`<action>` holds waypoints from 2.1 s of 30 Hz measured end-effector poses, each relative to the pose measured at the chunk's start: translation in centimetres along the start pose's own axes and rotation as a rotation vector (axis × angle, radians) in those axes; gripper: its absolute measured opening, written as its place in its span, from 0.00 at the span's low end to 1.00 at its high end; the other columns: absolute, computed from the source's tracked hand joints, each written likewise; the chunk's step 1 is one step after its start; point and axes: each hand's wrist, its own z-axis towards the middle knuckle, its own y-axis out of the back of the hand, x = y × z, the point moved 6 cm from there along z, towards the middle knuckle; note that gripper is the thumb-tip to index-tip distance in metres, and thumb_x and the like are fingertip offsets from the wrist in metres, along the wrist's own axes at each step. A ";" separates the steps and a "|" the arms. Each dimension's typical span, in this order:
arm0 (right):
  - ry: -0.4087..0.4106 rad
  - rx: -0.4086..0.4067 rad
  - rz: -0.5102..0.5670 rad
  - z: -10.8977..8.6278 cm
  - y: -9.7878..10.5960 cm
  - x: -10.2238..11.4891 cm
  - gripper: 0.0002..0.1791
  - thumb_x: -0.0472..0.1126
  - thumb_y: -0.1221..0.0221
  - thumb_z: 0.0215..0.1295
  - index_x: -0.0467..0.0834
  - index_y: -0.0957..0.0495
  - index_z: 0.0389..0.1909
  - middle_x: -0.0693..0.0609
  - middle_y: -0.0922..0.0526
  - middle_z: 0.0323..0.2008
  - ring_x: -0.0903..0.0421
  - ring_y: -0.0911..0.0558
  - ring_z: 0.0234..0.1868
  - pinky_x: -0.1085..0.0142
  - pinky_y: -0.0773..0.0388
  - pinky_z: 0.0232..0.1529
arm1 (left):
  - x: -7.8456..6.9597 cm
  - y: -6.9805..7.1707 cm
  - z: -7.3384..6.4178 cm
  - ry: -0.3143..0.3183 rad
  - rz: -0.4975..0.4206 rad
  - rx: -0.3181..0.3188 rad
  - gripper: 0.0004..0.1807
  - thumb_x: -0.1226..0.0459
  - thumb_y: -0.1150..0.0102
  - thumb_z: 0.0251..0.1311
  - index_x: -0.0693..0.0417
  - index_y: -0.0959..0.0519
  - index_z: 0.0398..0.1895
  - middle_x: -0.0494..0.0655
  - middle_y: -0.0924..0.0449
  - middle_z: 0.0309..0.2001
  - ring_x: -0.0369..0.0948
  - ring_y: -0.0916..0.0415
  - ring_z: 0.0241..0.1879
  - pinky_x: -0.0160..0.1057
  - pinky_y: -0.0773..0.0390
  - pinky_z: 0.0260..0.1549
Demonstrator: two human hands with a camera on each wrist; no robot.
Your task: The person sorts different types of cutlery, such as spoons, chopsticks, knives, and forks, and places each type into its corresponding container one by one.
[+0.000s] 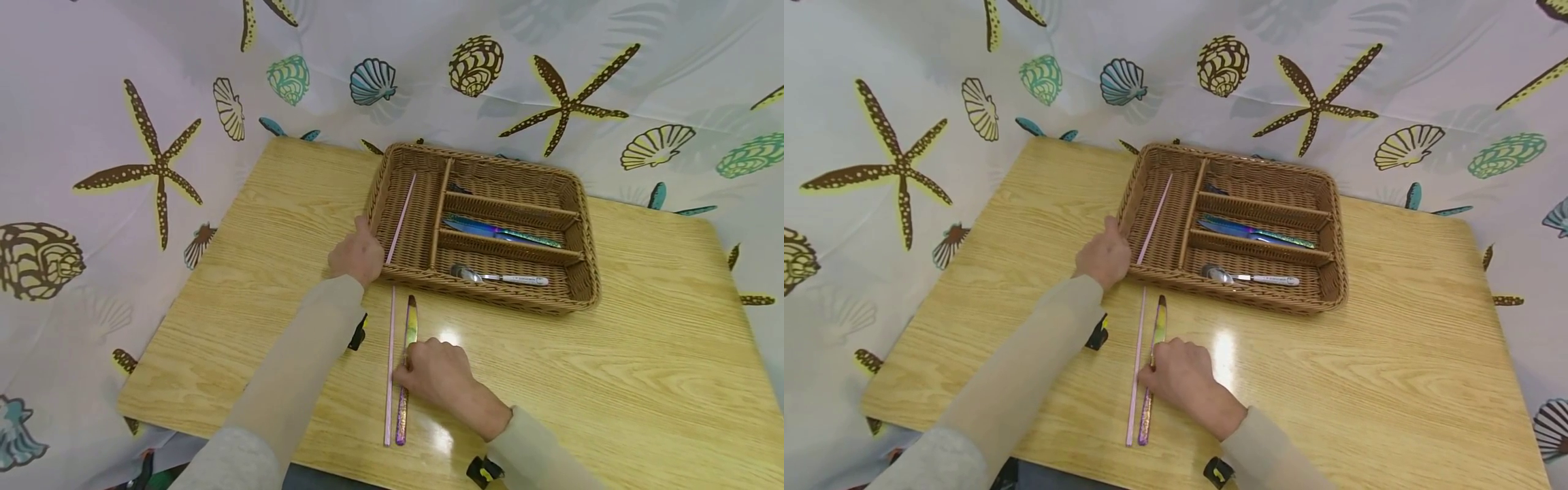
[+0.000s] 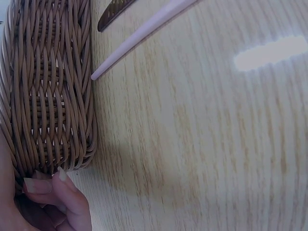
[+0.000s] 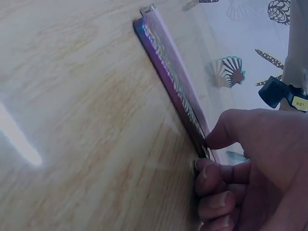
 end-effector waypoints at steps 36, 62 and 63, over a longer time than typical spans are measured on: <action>0.137 -0.173 -0.294 -3.9 3.6 -5.4 0.10 0.35 0.40 0.56 0.39 0.30 0.35 0.53 0.30 0.21 0.61 0.37 0.13 0.69 0.44 0.11 | -0.1 0.1 -0.1 0.002 0.002 0.026 0.28 0.59 0.74 0.74 0.52 0.55 0.75 0.46 0.32 0.15 0.40 0.41 0.11 0.39 0.43 0.13; 0.019 -0.269 -0.045 2.9 14.9 -14.6 0.15 0.34 0.54 0.72 0.33 0.26 0.53 0.39 0.23 0.40 0.53 0.32 0.23 0.60 0.37 0.23 | 0.2 0.3 0.0 0.006 -0.018 0.014 0.28 0.60 0.73 0.74 0.51 0.54 0.76 0.46 0.32 0.15 0.40 0.41 0.11 0.39 0.42 0.12; 0.014 -0.261 -0.043 3.3 15.1 -15.1 0.15 0.34 0.54 0.72 0.32 0.27 0.54 0.37 0.23 0.41 0.51 0.31 0.25 0.58 0.36 0.25 | 0.2 0.3 0.0 0.006 -0.021 0.014 0.29 0.60 0.73 0.73 0.51 0.54 0.76 0.46 0.31 0.16 0.40 0.41 0.11 0.39 0.42 0.12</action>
